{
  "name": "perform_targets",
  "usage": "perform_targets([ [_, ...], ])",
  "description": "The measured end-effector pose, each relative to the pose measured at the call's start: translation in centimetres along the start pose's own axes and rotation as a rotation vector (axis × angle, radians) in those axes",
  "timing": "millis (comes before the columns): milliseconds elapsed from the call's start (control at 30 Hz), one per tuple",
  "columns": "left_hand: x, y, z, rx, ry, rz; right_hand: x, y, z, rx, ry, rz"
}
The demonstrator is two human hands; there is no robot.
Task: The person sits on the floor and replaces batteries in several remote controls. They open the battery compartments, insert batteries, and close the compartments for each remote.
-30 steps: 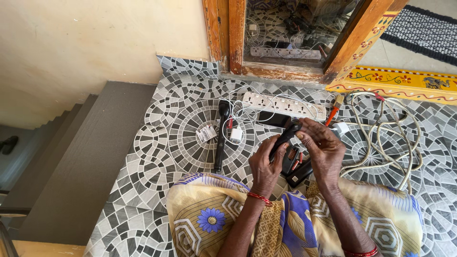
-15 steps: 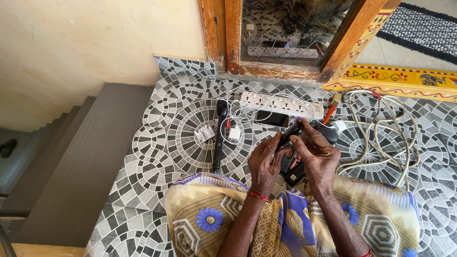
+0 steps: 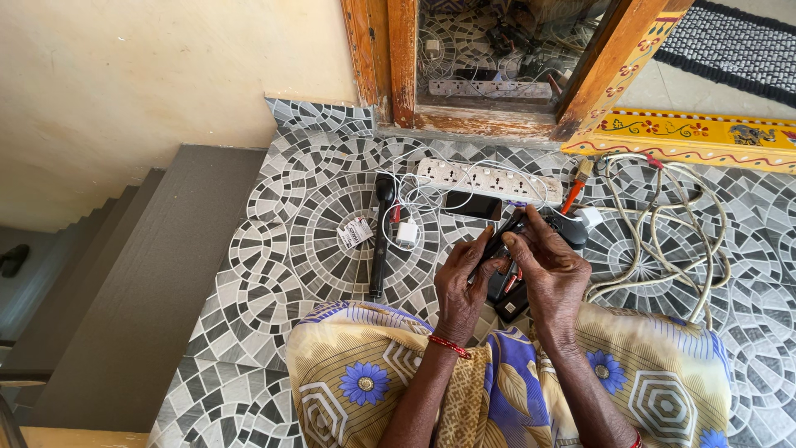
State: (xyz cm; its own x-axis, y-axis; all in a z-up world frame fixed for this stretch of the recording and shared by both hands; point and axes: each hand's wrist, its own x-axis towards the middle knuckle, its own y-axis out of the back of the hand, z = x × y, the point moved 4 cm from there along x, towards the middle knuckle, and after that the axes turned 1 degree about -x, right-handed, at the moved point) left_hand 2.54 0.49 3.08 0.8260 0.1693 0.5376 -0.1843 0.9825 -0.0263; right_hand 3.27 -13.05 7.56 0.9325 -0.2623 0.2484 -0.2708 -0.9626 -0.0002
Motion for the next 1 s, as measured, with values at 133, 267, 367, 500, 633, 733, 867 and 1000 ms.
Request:
perform_targets([
  [133,0.2,0.2,-0.4,0.032,0.062,-0.093,0.3,0.9,-0.2,-0.166,0.034,0.005],
  [267,0.5,0.3,-1.2,-0.08,0.058,-0.257,1.8,1.8,-0.1,-0.188,0.029,-0.014],
  [367,0.3,-0.2,-2.1,-0.227,0.204,-0.323,2.1,1.8,0.0,-0.118,0.039,-0.036],
  [500,-0.3,-1.0,-2.5,-0.46,0.366,-0.34,2.1,1.5,-0.1,-0.136,0.046,-0.02],
  [633,-0.4,-0.8,-2.7,-0.57,0.446,-0.385,2.1,1.4,-0.4,-0.28,0.066,-0.012],
  [733,-0.3,-0.5,-2.8,-0.672,0.514,-0.42,2.3,1.5,-0.5,-0.357,0.045,-0.075],
  [867,-0.5,0.4,-3.2,-0.781,0.632,-0.506,3.6,1.8,-1.8,-0.472,0.24,-0.402],
  [1000,0.4,1.4,-3.3,-0.845,0.725,-0.655,4.4,2.7,-3.2,-0.7,0.419,-0.742],
])
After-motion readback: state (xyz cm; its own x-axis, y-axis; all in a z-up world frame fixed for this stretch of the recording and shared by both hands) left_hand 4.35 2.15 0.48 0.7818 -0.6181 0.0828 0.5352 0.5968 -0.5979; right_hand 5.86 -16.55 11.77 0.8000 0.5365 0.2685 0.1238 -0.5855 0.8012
